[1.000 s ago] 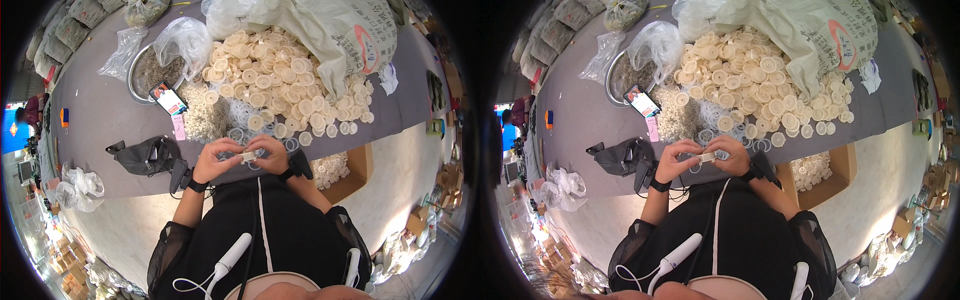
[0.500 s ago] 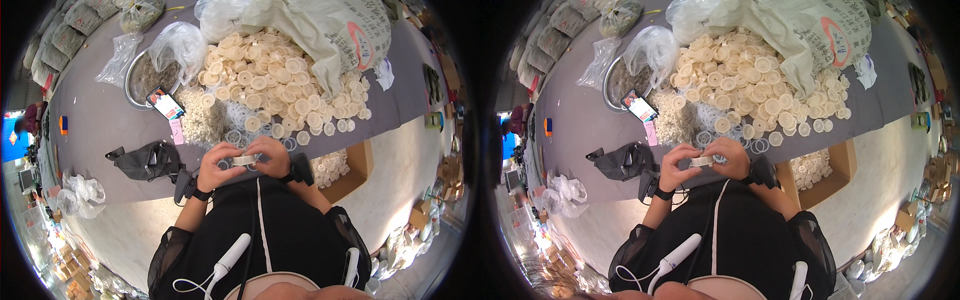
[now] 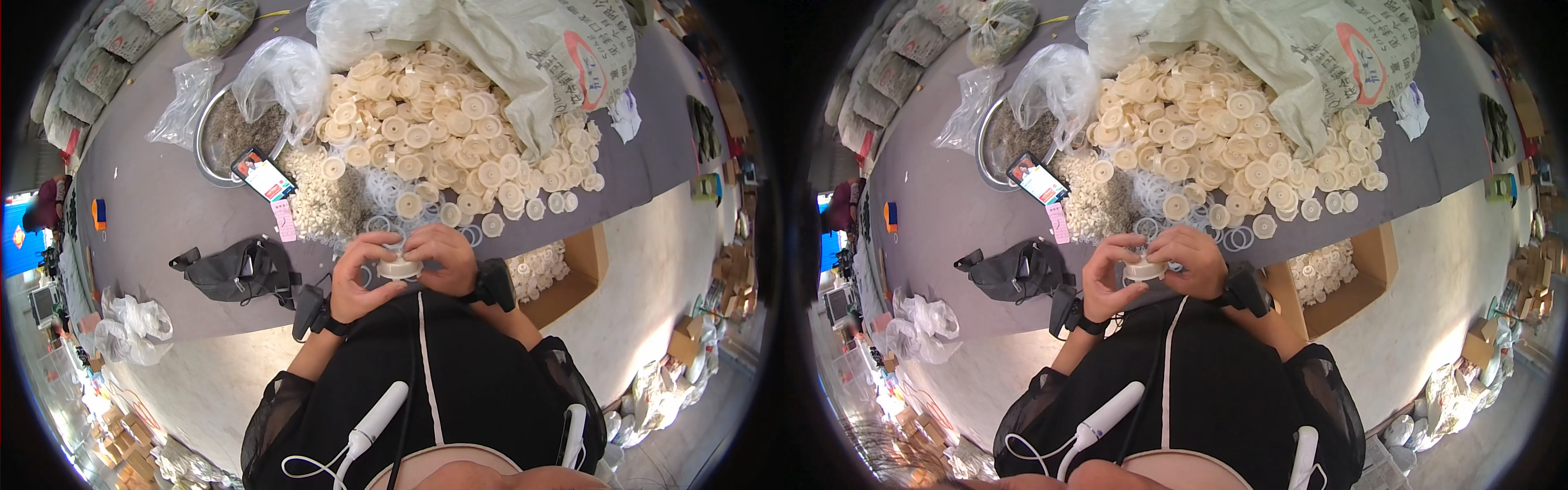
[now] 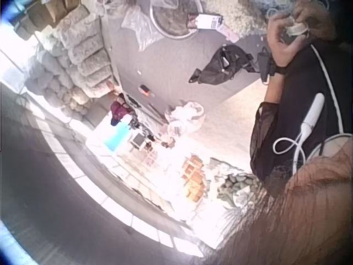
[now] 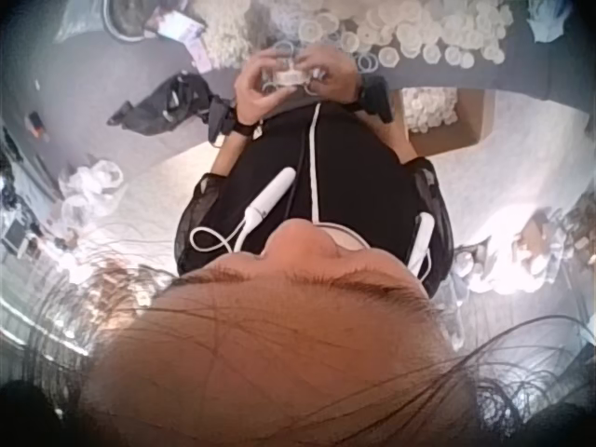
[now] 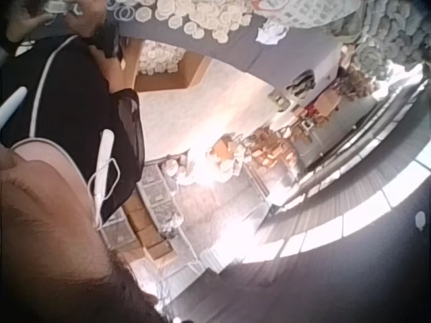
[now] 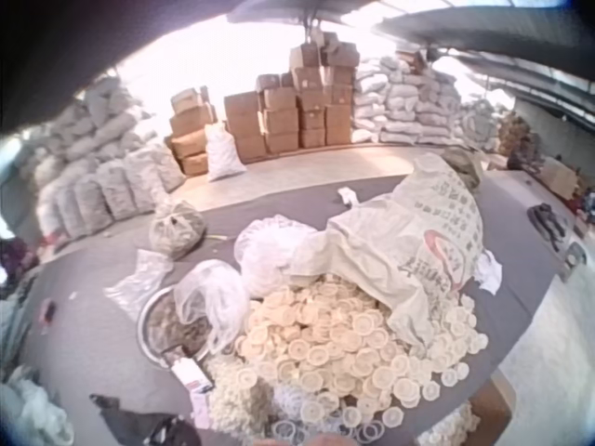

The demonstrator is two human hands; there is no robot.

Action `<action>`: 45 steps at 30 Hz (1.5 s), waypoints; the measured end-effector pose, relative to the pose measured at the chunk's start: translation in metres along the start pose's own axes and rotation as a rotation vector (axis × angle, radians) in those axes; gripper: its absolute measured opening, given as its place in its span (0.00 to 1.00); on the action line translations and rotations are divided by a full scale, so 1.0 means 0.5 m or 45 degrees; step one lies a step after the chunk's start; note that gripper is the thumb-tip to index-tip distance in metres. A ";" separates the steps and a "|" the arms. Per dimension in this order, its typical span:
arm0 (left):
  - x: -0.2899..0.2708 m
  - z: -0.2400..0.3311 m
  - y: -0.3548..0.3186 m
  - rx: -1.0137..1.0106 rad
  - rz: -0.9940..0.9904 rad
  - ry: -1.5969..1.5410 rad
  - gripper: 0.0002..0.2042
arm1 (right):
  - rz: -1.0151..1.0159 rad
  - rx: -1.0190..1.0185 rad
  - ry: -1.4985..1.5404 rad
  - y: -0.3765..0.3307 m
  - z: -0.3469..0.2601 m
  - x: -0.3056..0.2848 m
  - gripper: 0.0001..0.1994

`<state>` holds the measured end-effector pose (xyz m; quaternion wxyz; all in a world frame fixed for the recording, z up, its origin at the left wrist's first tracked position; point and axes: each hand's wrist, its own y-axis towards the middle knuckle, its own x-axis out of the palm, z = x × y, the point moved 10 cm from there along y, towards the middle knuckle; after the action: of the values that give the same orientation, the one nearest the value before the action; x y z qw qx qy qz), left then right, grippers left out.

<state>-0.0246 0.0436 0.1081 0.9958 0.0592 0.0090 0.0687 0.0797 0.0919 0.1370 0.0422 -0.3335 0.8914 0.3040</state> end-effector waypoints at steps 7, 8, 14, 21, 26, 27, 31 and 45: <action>0.017 0.001 0.010 -0.103 -0.117 0.077 0.15 | -0.060 0.003 -0.101 0.003 0.009 -0.010 0.13; 0.014 0.002 0.012 -0.093 -0.076 0.046 0.14 | -0.047 0.000 -0.105 0.002 0.009 -0.012 0.13; 0.004 0.017 0.018 0.060 0.060 0.018 0.15 | -0.007 0.029 -0.054 0.001 0.010 -0.019 0.14; 0.018 0.049 0.011 0.319 0.022 0.293 0.16 | 0.014 0.098 -0.001 -0.001 0.012 -0.017 0.15; -0.044 -0.157 -0.013 -0.200 0.472 -0.407 0.11 | 0.149 0.794 0.325 -0.108 0.209 -0.005 0.09; -0.074 -0.227 -0.037 -0.408 0.610 -0.479 0.09 | 0.315 1.117 0.626 -0.157 0.281 -0.011 0.08; -0.157 -0.366 -0.123 -0.616 0.811 -0.398 0.07 | 0.956 1.098 1.221 -0.169 0.354 -0.138 0.11; -0.272 -0.499 -0.234 -0.402 0.853 0.719 0.06 | 0.410 1.640 1.140 -0.324 0.370 0.093 0.13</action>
<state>-0.1497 -0.0613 -0.1522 0.8741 -0.1146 0.2497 0.4005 0.1208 0.0751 -0.1093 -0.1797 -0.2011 0.8612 -0.4308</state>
